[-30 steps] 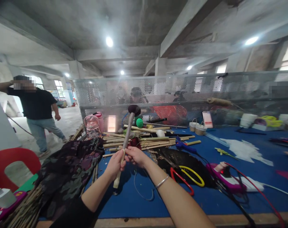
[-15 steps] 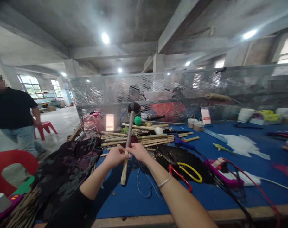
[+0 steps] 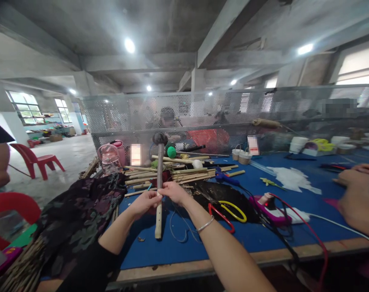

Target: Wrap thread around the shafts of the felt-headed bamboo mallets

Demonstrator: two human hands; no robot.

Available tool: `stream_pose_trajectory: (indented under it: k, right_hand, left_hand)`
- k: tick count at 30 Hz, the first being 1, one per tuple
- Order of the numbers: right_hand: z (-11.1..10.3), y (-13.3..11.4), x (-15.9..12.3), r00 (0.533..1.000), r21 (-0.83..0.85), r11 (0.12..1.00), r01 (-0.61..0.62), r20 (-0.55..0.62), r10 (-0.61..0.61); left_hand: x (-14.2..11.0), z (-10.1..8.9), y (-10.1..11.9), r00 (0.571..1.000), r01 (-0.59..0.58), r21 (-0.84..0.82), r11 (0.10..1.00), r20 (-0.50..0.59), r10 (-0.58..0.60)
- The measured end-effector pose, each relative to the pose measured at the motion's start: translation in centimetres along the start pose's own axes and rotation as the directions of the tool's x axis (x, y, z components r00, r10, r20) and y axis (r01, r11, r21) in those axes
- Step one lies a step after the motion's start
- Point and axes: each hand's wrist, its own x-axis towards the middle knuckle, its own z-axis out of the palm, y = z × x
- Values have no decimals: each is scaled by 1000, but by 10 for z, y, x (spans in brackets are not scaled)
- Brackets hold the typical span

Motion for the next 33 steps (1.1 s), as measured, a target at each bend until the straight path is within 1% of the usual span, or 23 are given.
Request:
stream_pose_trajectory:
  k: [2, 3, 4, 5, 7, 10, 12, 14, 16, 18, 20, 21, 23, 25, 27, 30, 33]
  right_hand:
    - [3, 0, 3, 995, -56, 998, 32, -92, -37]
    - [4, 0, 4, 989, -68, 997, 44, -135, -53]
    - [5, -1, 5, 985, -65, 996, 54, -162, -64]
    - [5, -1, 6, 983, -49, 997, 56, -169, -64]
    - [3, -2, 5, 992, 13, 1000, 28, -122, -26]
    - [-2, -1, 3, 999, 97, 995, -33, -40, 37]
    - [-4, 0, 2, 999, 110, 994, -13, -47, 18]
    - [-3, -1, 2, 996, 87, 996, 37, -80, -30]
    - [0, -2, 3, 993, 66, 995, 79, -93, -72]
    - [3, -2, 6, 990, 44, 994, 102, -105, -97]
    - [7, 0, 9, 983, 6, 993, 116, -145, -114]
    - [8, 0, 11, 978, -13, 993, 118, -173, -118]
    - [9, 1, 14, 971, -21, 992, 122, -204, -124]
    - [8, -1, 14, 977, 32, 990, 135, -170, -128]
    - [5, -4, 12, 988, 103, 986, 130, -93, -120]
    - [0, -10, 6, 996, 162, 983, 81, 15, -85]
    - [-2, -14, 2, 996, 190, 981, 49, 64, -63]
  left_hand:
    - [2, 1, -3, 991, -35, 130, 991, -123, 51]
    - [3, 2, -4, 983, -60, 168, 984, -162, 88]
    - [3, 2, -4, 977, -86, 179, 980, -177, 118]
    - [2, 3, -3, 975, -112, 172, 979, -170, 141]
    - [0, 4, 1, 981, -134, 125, 983, -124, 150]
    - [-5, 3, 6, 995, -97, -38, 995, 7, 98]
    - [-6, 2, 7, 996, -58, -149, 987, 64, 68]
    - [-5, 0, 5, 997, -32, -202, 979, 60, 45]
    - [-2, -1, 1, 999, -31, -198, 980, 34, 39]
    - [2, 1, -2, 996, -93, -163, 982, -19, 91]
    - [6, 4, -5, 975, -190, -107, 976, -137, 175]
    - [7, 7, -6, 954, -234, -77, 969, -212, 213]
    - [10, 12, -8, 897, -303, -19, 953, -345, 278]
    - [10, 17, -9, 857, -360, 22, 933, -387, 340]
    - [8, 21, -7, 846, -403, 25, 915, -371, 383]
    - [3, 25, -3, 872, -390, -66, 918, -348, 345]
    - [-1, 28, 0, 892, -357, -168, 919, -352, 282]
